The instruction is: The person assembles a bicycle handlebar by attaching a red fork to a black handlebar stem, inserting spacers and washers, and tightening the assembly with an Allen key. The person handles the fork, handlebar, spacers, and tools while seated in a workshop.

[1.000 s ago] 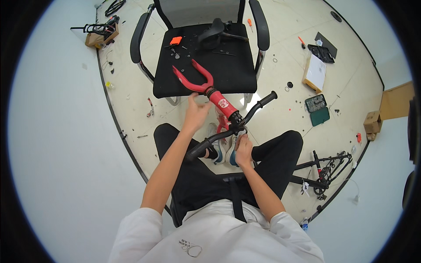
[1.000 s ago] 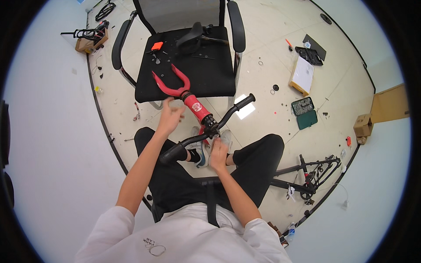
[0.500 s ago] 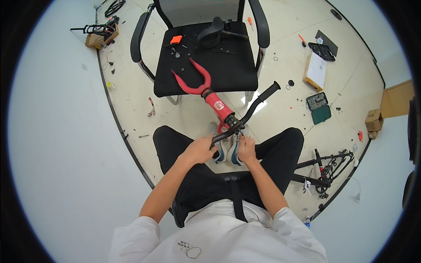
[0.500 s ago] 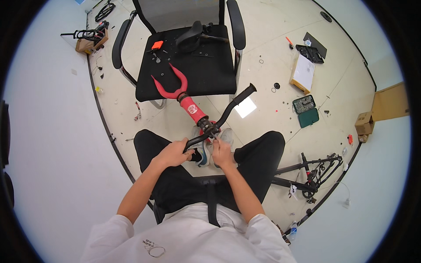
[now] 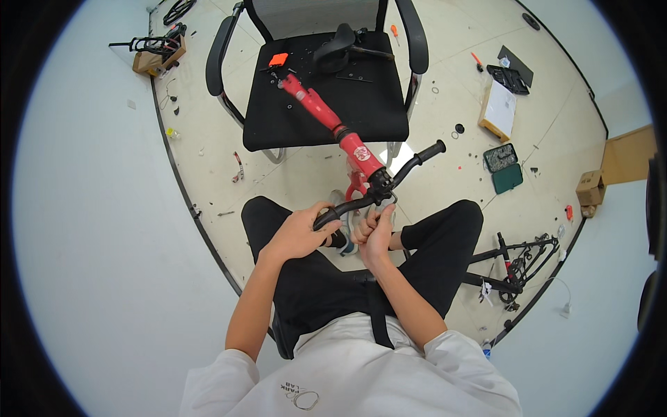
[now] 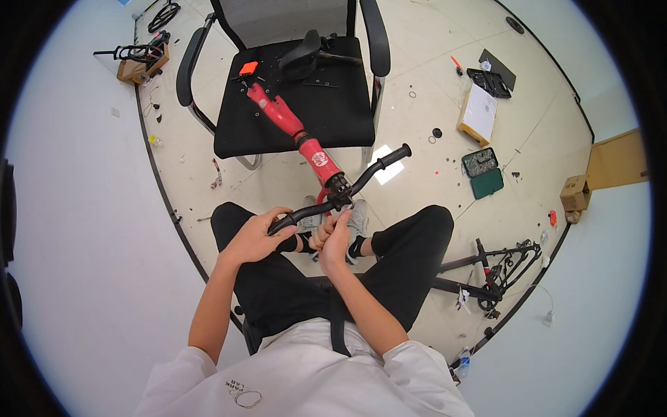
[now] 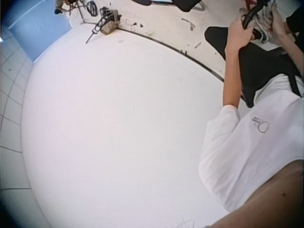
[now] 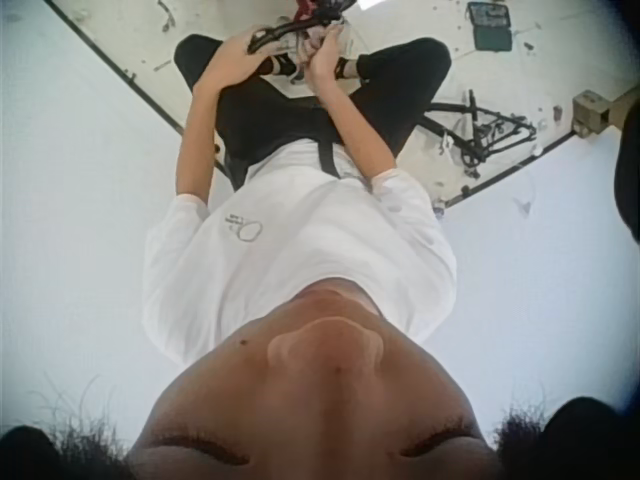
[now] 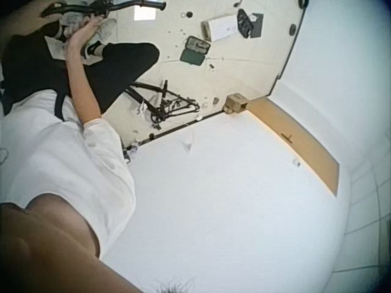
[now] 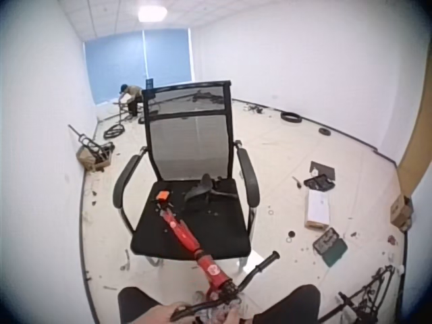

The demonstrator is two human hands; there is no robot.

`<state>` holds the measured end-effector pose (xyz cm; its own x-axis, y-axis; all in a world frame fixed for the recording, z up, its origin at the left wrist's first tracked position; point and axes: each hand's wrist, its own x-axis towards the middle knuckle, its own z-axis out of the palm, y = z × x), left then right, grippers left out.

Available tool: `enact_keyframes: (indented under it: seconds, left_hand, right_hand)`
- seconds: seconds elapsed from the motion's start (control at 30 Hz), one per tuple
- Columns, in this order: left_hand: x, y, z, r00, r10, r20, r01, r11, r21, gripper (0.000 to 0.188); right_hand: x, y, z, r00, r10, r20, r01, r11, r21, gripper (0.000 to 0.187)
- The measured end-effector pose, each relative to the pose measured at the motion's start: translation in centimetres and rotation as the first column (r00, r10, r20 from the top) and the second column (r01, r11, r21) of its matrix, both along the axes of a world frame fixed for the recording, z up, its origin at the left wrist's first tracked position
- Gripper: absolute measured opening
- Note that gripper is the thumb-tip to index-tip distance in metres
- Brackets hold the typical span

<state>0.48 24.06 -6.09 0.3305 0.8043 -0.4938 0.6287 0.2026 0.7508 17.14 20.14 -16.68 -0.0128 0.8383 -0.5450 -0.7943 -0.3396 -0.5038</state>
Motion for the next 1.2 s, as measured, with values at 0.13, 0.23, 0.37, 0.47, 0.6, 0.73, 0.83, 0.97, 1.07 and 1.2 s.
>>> enact_keyframes:
  seconds: [0.13,0.23,0.37,0.47,0.6,0.73,0.83,0.97,1.07,1.2]
  left_hand:
    - [-0.2,0.1,0.2,0.999,-0.037,0.002,0.036,0.994,0.106,0.043]
    - [0.0,0.0,-0.9,0.997,-0.072,-0.021,0.075,0.984,0.16,0.041]
    - [0.2,-0.7,-1.7,0.998,-0.053,0.022,0.054,0.998,-0.022,0.04]
    - [-1.0,-2.0,-3.9,0.995,-0.089,-0.054,0.091,0.995,0.039,0.041]
    - [-0.6,-2.5,-3.1,0.987,-0.058,-0.148,0.067,0.996,0.058,0.041]
    - [1.0,-2.3,-4.9,0.951,-0.089,-0.295,0.157,0.964,0.216,0.038]
    - [3.1,-2.8,-5.3,0.944,-0.093,-0.318,0.181,0.949,0.26,0.036]
    - [5.7,-4.3,-7.2,0.968,-0.079,-0.238,0.143,0.955,0.262,0.034]
    - [7.3,-5.0,-8.1,0.979,-0.058,-0.193,0.105,0.964,0.242,0.034]
    - [6.9,-7.3,-9.7,0.984,-0.07,-0.162,0.111,0.958,0.265,0.034]
  right_hand:
    - [-0.1,0.2,3.5,0.946,-0.071,-0.316,0.053,0.996,-0.064,0.063]
    - [0.6,0.2,2.1,0.972,-0.026,-0.235,0.024,1.0,-0.013,0.062]
    - [2.3,-0.5,-6.6,0.784,-0.088,0.614,-0.073,0.97,0.233,0.059]
    - [5.2,0.4,-7.6,0.224,-0.322,0.92,-0.386,0.837,0.387,0.052]
    - [6.5,0.8,-6.6,0.204,-0.268,0.942,-0.502,0.797,0.335,0.044]
    - [2.2,-1.2,-5.2,0.894,0.046,0.446,-0.117,0.984,0.132,0.059]
    - [2.1,-1.7,3.0,0.972,-0.002,-0.235,-0.028,0.992,-0.125,0.061]
    - [6.2,-1.5,6.0,0.722,-0.095,-0.685,0.004,0.991,-0.134,0.058]
    - [7.1,-3.1,2.4,0.957,0.058,-0.283,-0.07,0.997,-0.032,0.059]
    - [8.0,-4.4,-6.0,0.691,-0.09,0.717,-0.112,0.967,0.229,0.058]
